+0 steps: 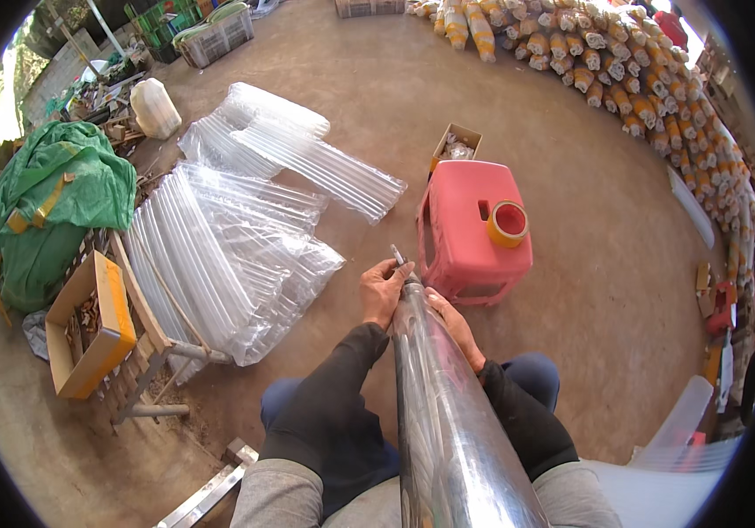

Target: The person sits on the floor and seals the open end of a large metal cone using a handheld heat gun and a roll of clear plastic film. They repeatedly apply heat and wrap the film around the rim to create a seal.

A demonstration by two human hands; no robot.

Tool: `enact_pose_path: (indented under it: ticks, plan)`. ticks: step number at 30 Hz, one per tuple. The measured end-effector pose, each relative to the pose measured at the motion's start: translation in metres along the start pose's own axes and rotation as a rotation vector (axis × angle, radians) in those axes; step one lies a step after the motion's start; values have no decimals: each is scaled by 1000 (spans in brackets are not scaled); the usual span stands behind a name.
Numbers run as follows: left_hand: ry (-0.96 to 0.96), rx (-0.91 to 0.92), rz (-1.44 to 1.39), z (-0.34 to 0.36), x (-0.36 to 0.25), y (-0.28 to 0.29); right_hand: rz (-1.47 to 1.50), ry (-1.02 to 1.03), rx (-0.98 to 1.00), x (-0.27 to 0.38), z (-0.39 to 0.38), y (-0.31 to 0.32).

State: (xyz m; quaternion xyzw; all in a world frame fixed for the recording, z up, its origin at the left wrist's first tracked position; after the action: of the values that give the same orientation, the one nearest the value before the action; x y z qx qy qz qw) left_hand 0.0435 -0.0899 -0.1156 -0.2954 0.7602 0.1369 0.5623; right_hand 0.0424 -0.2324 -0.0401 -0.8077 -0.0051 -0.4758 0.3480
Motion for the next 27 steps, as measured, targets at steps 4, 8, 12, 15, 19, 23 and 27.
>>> enact_pose_path:
  ticks: [4,8,12,15,19,23,27]
  plan:
    - [23,12,-24,2,2,0,-14,22,-5,-2,1,2]
    - [-3,2,-4,3,5,0,40,16,-37,-4,1,-1]
    - [-10,-2,-1,3,5,-1,98,-28,0,-7,4,6]
    - [-24,-13,12,1,2,-2,66,-8,11,-6,3,5]
    - [-29,-11,4,1,5,-2,40,11,-2,-7,1,4]
    - [-15,-3,-11,3,8,-1,89,-48,-21,-4,0,2]
    - [-2,10,14,2,7,0,97,-50,-37,-3,0,1]
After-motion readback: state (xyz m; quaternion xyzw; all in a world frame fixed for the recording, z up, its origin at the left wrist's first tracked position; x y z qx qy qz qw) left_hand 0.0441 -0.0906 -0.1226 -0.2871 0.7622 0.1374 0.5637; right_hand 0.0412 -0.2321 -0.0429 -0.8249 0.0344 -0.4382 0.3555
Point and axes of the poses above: each hand's wrist, its own z-axis towards the middle knuckle, its own y-axis out of the back of the hand, x = y × z, the point moved 1 cm from there along z, towards the middle knuckle, and after that the axes turned 9 degrees about y, right-handed, at the moved point
